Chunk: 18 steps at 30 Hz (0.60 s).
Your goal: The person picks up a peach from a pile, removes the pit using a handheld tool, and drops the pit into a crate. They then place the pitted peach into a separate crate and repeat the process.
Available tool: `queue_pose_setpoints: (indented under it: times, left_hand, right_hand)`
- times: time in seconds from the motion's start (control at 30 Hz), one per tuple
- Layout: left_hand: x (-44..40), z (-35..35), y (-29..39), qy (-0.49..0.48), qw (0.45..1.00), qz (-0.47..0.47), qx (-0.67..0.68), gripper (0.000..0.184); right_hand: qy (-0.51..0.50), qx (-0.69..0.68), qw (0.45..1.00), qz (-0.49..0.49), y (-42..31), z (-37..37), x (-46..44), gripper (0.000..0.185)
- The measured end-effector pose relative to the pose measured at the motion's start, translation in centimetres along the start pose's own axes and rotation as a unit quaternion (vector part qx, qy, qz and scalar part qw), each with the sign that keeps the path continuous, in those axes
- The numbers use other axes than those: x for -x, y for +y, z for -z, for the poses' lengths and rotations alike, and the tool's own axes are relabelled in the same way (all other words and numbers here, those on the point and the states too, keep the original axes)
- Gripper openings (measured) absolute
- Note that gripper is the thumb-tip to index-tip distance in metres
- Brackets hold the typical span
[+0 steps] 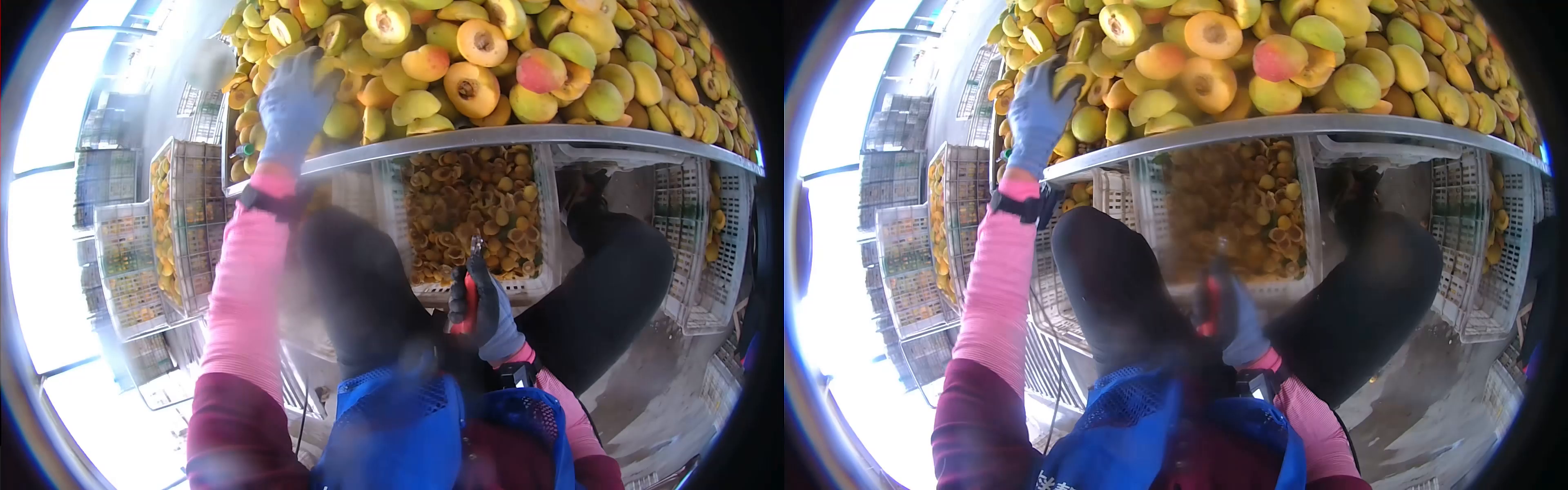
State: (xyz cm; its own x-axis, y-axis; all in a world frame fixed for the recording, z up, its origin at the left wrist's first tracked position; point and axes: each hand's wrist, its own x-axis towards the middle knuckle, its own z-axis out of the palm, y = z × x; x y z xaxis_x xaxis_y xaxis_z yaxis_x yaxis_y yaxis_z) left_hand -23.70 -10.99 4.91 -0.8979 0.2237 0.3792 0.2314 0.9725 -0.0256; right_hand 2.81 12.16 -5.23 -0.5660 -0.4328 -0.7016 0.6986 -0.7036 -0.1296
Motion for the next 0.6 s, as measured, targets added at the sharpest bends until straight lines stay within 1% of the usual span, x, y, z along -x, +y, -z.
queue_pose_setpoints:
  times: [0.03,0.07,0.1,0.13,0.17,0.2,0.23,0.27,0.3,0.33,0.4,0.43,0.5,0.53,0.57,0.6]
  left_hand:
    - [0.7,1.2,1.1,0.048,0.999,-0.008,0.018,0.046]
    - [1.7,2.5,2.6,0.090,0.993,-0.022,0.068,0.038]
    - [3.3,3.1,3.7,0.038,0.988,0.016,0.148,0.035]
    - [4.9,3.6,4.7,-0.017,0.973,0.053,0.226,0.033]
    - [6.7,4.0,5.8,-0.074,0.946,0.092,0.302,0.030]
    - [8.8,4.4,7.4,-0.101,0.906,0.118,0.394,0.026]
    - [10.6,4.9,8.8,-0.126,0.856,0.143,0.481,0.021]
    - [11.5,5.9,9.9,-0.170,0.844,0.123,0.494,0.018]
    - [12.9,5.4,10.0,-0.180,0.860,0.081,0.472,0.017]
    - [13.8,5.8,10.6,-0.182,0.855,0.104,0.475,0.019]
    - [15.0,6.3,12.3,-0.180,0.846,0.143,0.480,0.025]
    - [15.5,6.2,13.1,-0.163,0.804,0.204,0.533,0.029]
    - [16.3,6.2,14.2,-0.122,0.703,0.318,0.624,0.036]
    - [17.1,6.2,14.4,-0.136,0.679,0.354,0.628,0.042]
    - [17.4,6.2,16.0,-0.097,0.584,0.398,0.701,0.044]
    - [17.9,5.9,16.5,-0.076,0.659,0.343,0.665,0.046]
  right_hand:
    - [-0.026,0.031,0.999,0.025,-0.1,0.1,0.1,0.037]
    - [-0.052,0.063,0.995,0.048,-0.3,0.2,0.2,0.036]
    - [-0.077,0.094,0.990,0.070,-0.4,0.3,0.2,0.036]
    - [-0.107,0.079,0.990,0.042,-1.4,-0.8,1.3,0.034]
    - [-0.135,0.062,0.989,0.012,-3.1,-3.1,3.2,0.032]
    - [-0.162,0.045,0.986,-0.019,-4.0,-4.8,4.3,0.030]
    - [-0.120,0.071,0.988,0.069,-4.0,-5.8,4.2,0.029]
    - [-0.077,0.099,0.980,0.156,-3.8,-6.8,4.0,0.028]
    - [-0.035,0.129,0.962,0.240,-3.6,-7.3,3.7,0.027]
    - [-0.026,0.108,0.964,0.240,-3.1,-7.2,3.2,0.024]
    - [-0.014,0.066,0.967,0.247,-2.4,-6.7,1.9,0.027]
    - [-0.025,0.081,0.974,0.211,-2.5,-6.5,2.2,0.029]
    - [-0.048,0.109,0.983,0.140,-3.2,-6.5,3.2,0.034]
    - [-0.057,0.086,0.987,0.124,-3.2,-6.6,3.4,0.040]
    - [-0.067,0.063,0.986,0.138,-2.8,-6.4,3.3,0.039]
    - [-0.077,0.040,0.985,0.151,-1.8,-6.0,2.9,0.038]
